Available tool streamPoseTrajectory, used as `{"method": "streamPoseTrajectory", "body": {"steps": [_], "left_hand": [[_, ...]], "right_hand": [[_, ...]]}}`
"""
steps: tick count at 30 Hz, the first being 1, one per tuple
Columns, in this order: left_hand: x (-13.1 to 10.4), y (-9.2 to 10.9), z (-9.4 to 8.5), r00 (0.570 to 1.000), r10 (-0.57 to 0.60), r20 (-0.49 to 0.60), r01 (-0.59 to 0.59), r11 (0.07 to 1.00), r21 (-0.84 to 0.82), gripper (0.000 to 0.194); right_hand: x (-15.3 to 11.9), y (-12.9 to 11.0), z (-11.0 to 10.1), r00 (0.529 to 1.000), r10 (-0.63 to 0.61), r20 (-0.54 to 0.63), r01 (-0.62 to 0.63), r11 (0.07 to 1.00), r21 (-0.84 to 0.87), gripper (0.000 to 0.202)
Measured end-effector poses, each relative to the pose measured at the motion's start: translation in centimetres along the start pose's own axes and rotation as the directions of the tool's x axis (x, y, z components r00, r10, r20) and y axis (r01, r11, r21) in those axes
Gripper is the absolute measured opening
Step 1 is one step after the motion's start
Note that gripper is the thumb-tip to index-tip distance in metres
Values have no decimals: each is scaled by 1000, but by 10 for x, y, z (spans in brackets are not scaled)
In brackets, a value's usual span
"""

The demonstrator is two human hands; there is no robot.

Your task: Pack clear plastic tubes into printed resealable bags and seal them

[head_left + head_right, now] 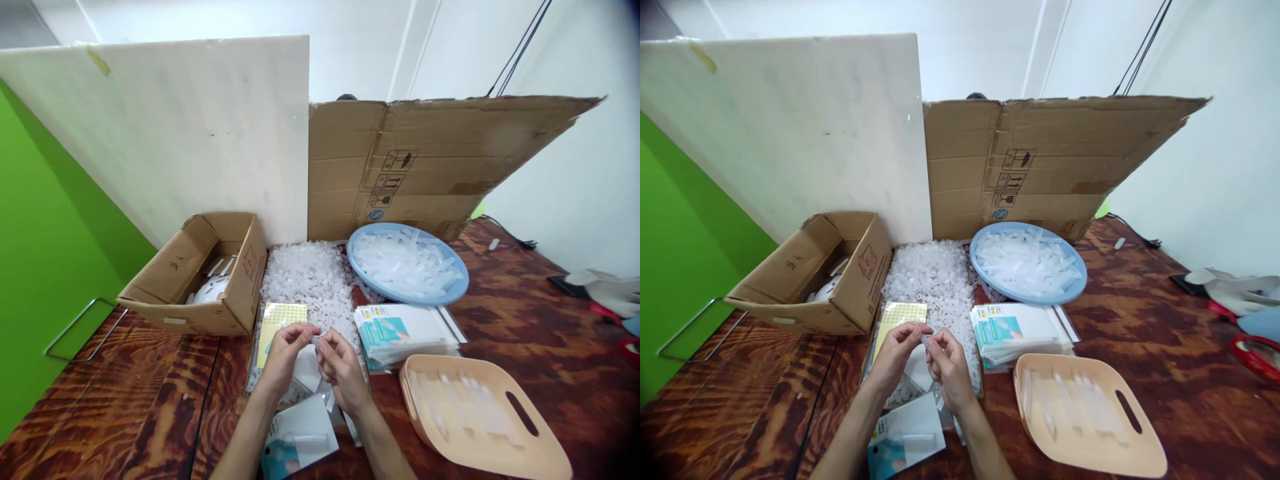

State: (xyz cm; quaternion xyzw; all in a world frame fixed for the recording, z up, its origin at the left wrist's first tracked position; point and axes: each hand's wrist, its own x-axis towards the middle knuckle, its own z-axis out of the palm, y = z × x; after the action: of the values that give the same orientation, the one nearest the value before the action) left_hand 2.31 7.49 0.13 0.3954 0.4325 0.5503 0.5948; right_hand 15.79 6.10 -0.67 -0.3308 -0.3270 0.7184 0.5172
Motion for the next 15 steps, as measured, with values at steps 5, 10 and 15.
{"method": "streamPoseTrajectory", "body": {"steps": [5,10,15], "left_hand": [[-4,5,7,999,6,38,-3,997,-73,22],[-1,9,10,993,-45,109,58,991,-117,22],[3,5,10,982,-102,156,131,974,-186,27]], "right_hand": [[-4,-1,11,996,83,-33,-73,968,241,39],[-4,-3,12,990,136,-49,-113,938,327,36],[-2,-4,14,982,182,-40,-149,896,418,28]]}}
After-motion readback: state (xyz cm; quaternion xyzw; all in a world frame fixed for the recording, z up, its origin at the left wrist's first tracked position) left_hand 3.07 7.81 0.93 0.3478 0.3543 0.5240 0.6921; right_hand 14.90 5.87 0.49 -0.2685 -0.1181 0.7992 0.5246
